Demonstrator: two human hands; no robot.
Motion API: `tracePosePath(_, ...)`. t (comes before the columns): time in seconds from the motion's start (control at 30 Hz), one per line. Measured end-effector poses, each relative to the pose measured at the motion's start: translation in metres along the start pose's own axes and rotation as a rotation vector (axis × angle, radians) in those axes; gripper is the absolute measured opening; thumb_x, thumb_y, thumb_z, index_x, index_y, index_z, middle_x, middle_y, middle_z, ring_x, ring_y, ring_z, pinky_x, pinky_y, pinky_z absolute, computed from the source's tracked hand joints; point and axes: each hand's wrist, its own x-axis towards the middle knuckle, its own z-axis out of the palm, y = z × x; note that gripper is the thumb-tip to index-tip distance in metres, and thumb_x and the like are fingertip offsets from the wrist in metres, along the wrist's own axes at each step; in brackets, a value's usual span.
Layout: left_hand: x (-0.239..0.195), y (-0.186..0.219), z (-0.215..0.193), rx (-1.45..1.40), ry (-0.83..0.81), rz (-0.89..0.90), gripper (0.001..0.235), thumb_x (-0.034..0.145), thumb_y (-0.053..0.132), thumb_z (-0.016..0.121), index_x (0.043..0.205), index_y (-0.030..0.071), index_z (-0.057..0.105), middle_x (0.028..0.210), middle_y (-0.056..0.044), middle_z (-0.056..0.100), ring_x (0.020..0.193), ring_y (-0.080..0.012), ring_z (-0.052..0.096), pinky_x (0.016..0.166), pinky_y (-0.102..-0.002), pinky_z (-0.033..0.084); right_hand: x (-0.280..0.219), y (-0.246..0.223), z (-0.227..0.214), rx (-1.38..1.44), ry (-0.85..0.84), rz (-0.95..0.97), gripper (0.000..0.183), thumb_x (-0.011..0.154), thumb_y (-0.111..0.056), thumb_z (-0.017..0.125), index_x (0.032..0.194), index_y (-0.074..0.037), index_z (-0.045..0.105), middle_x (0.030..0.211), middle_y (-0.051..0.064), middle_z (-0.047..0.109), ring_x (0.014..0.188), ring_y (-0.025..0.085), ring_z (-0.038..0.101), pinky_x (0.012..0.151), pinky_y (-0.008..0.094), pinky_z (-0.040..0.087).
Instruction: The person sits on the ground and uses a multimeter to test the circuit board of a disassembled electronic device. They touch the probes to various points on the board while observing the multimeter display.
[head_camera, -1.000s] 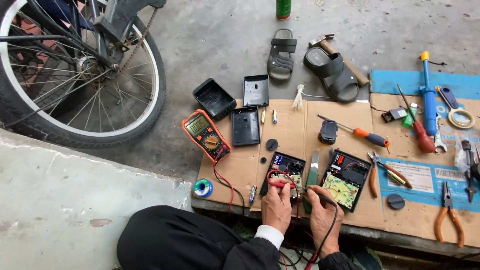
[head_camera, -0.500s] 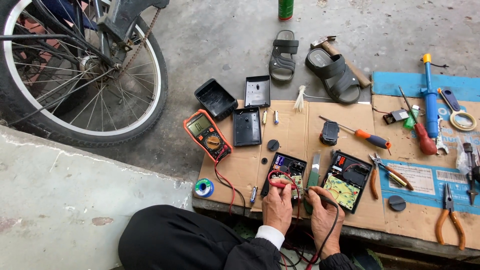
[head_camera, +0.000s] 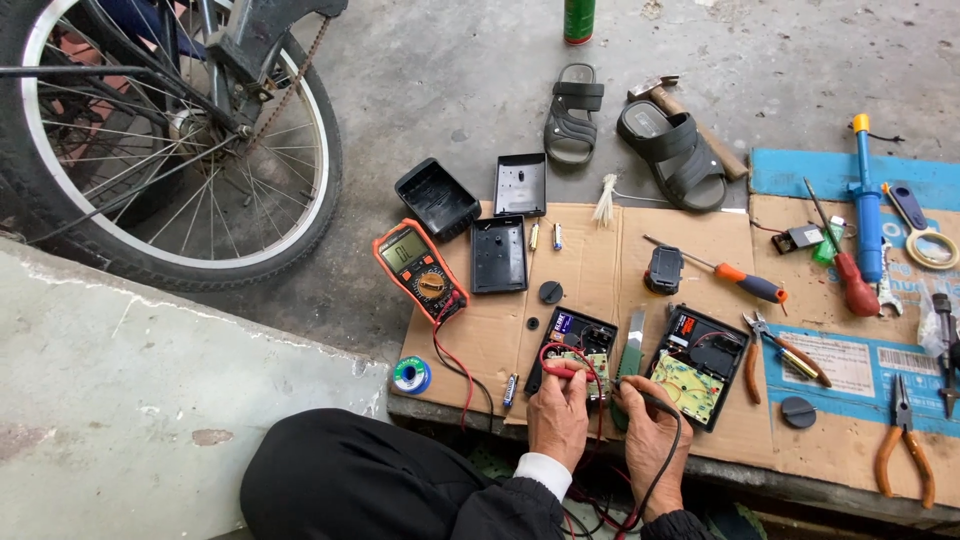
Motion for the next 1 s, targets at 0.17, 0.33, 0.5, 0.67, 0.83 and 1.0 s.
tracePosePath(0.17, -0.001, 0.006, -0.002, -0.028, 0.024, -0.01, 0.014, 0.11, 0.031, 0.059, 0.112, 0.021, 0.069, 0.102, -0.003, 0.084, 0.09, -0.0306, 0.082, 0.083, -0.044, 0.063, -0.002, -0.004, 0.002, 0.001, 0.017, 0.034, 0.013, 0.104, -0.006, 0.074, 0.11, 0.003, 0.081, 0.114, 0.015, 0.079, 0.106, 0.025, 0.078, 0.1, 0.034, 0.066)
tracePosePath(0.33, -0.004, 0.031, -0.019, -0.103, 0.065, -0.077, 0.017, 0.107, 0.03, 0.053, 0.109, 0.022, 0.067, 0.1, -0.001, 0.083, 0.089, -0.0241, 0.081, 0.084, -0.04, 0.062, -0.016, -0.027, 0.002, -0.176, 0.012, -0.028, 0.013, 0.106, -0.011, 0.074, 0.106, -0.001, 0.083, 0.111, 0.01, 0.078, 0.106, 0.019, 0.075, 0.101, 0.029, 0.06)
tracePosePath(0.5, -0.008, 0.042, -0.021, 0.457, -0.086, 0.237, 0.025, 0.115, 0.03, 0.05, 0.111, 0.008, 0.062, 0.099, -0.016, 0.072, 0.101, -0.0409, 0.061, 0.084, -0.057, 0.049, -0.034, -0.053, 0.009, -0.311, -0.273, -0.293, 0.03, 0.107, -0.019, 0.065, 0.13, -0.008, 0.081, 0.135, 0.007, 0.083, 0.126, 0.017, 0.075, 0.111, 0.032, 0.055)
tracePosePath(0.67, -0.006, 0.068, -0.04, 0.601, -0.249, 0.409, 0.021, 0.111, 0.018, 0.05, 0.115, 0.006, 0.067, 0.106, -0.014, 0.069, 0.103, -0.0378, 0.058, 0.085, -0.053, 0.048, -0.031, -0.057, 0.01, -0.332, -0.248, -0.246, 0.034, 0.108, -0.02, 0.061, 0.137, -0.01, 0.076, 0.14, 0.005, 0.079, 0.13, 0.016, 0.071, 0.114, 0.031, 0.049)
tracePosePath(0.83, -0.004, 0.067, -0.036, 0.532, -0.211, 0.535, 0.01, 0.101, 0.004, 0.061, 0.108, 0.003, 0.068, 0.104, -0.018, 0.065, 0.1, -0.0397, 0.057, 0.078, -0.053, 0.052, -0.027, -0.052, 0.013, -0.159, -0.236, -0.559, 0.023, 0.106, 0.0, 0.064, 0.126, 0.005, 0.076, 0.143, 0.022, 0.075, 0.131, 0.027, 0.072, 0.12, 0.037, 0.054)
tracePosePath(1.0, 0.025, 0.062, -0.058, 0.218, -0.231, 0.426, 0.05, 0.088, 0.023, 0.067, 0.135, 0.007, 0.077, 0.133, -0.016, 0.077, 0.118, -0.0355, 0.072, 0.103, -0.046, 0.056, -0.038, -0.06, 0.02, -0.183, -0.082, -0.39, 0.015, 0.112, -0.007, 0.066, 0.119, 0.003, 0.076, 0.138, 0.014, 0.079, 0.093, 0.019, 0.069, 0.083, 0.031, 0.055)
